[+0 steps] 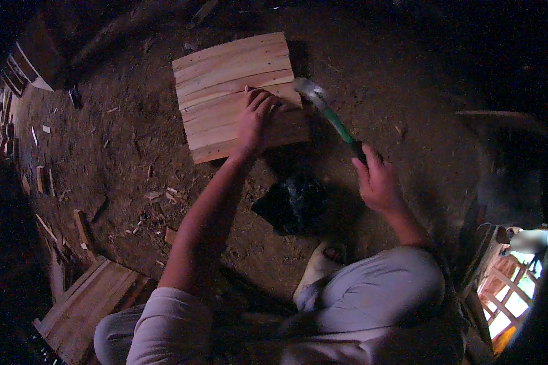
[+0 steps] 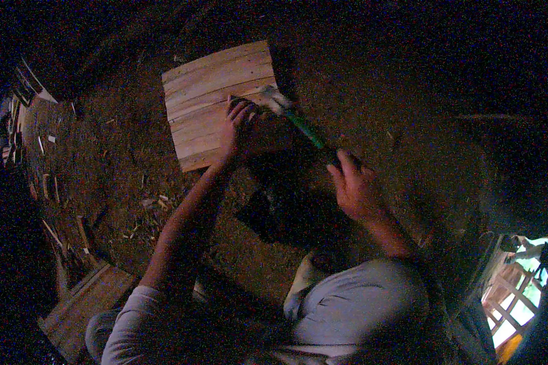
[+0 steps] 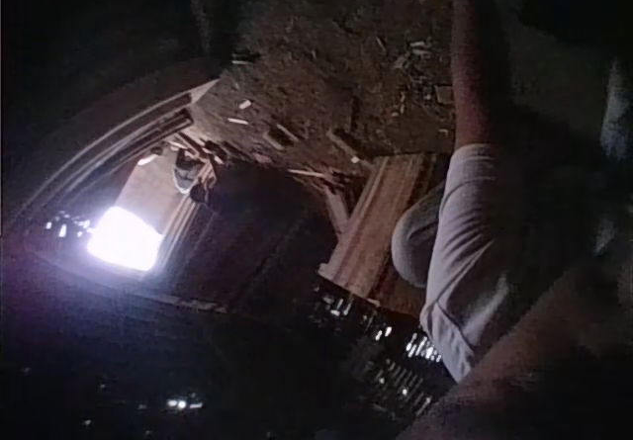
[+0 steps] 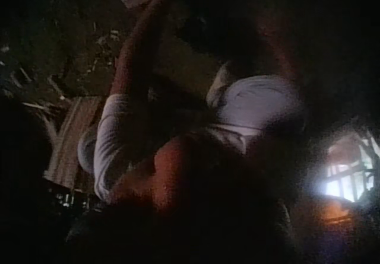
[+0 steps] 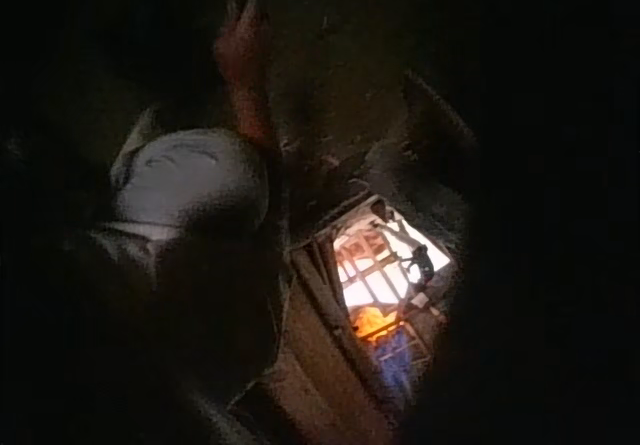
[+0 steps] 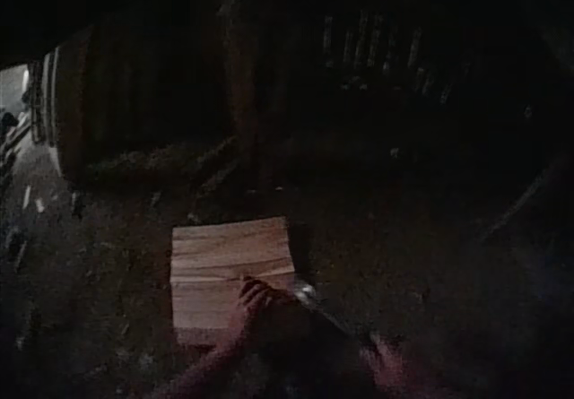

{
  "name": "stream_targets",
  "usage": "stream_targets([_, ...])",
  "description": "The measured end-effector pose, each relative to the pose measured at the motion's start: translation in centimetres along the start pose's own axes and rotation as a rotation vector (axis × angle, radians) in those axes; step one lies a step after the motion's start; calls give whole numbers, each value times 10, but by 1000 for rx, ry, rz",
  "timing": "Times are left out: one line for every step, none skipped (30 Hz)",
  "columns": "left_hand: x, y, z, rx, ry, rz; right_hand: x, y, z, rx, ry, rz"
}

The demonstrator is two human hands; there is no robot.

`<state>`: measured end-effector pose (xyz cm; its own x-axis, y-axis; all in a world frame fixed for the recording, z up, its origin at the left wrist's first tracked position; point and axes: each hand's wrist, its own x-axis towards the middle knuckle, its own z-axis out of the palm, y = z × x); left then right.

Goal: The person hammers nails into a small wooden board placed on the floor. They repeatedly pick up nails from a black bag, position them on the board, and strike them with a hammer. The person occasionally flips the board over to continue hammering on the other side.

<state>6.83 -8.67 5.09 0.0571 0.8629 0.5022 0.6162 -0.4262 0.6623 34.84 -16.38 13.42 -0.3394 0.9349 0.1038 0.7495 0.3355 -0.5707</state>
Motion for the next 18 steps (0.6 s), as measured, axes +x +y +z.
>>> stream_targets([-2, -5, 3, 39, 5, 20, 5, -7, 0, -12, -49, 23])
stream_targets([-5, -14, 7, 78, 10, 39, 9, -12, 1, -23, -98, 45])
stream_targets([-2, -12, 8, 112, 15, 58, 12, -14, 4, -66, -151, 82])
stream_targets([-1, -9, 8, 83, -1, 50, 14, -14, 7, -109, -204, 118])
stream_targets([-1, -6, 6, 55, -17, 41, 15, -13, 9, -152, -257, 154])
stream_targets([0, -2, 3, 29, -32, 29, 13, -10, 11, -113, -214, 132])
stream_targets([1, -1, 3, 23, -25, 7, 11, -5, 13, -75, -170, 110])
stream_targets([3, 2, 6, 16, -18, -15, 9, -2, 13, -38, -127, 88])
stream_targets([0, 1, 5, 15, -13, -42, 9, -6, 13, -25, -102, 64])
stream_targets([-2, -1, 6, 23, 7, -26, 9, -11, 10, -13, -77, 40])
stream_targets([-5, -6, 9, 30, 28, -9, 10, -15, 9, -2, -51, 17])
stream_targets([-6, -10, 12, 33, 53, 13, 11, -17, 10, -42, -103, 61])
stream_targets([-7, -15, 15, 43, 57, 25, 11, -18, 12, -83, -154, 106])
stream_targets([-9, -19, 17, 53, 62, 37, 11, -17, 13, -125, -205, 150])
stream_targets([-8, -19, 17, 66, 65, 50, 12, -15, 14, -117, -246, 164])
stream_targets([-7, -19, 17, 52, 76, 48, 13, -12, 16, -109, -288, 176])
stream_targets([-7, -19, 17, 38, 86, 47, 14, -10, 16, -100, -329, 189])
stream_targets([-7, -16, 15, 20, 92, 42, 12, -12, 15, -56, -232, 140])
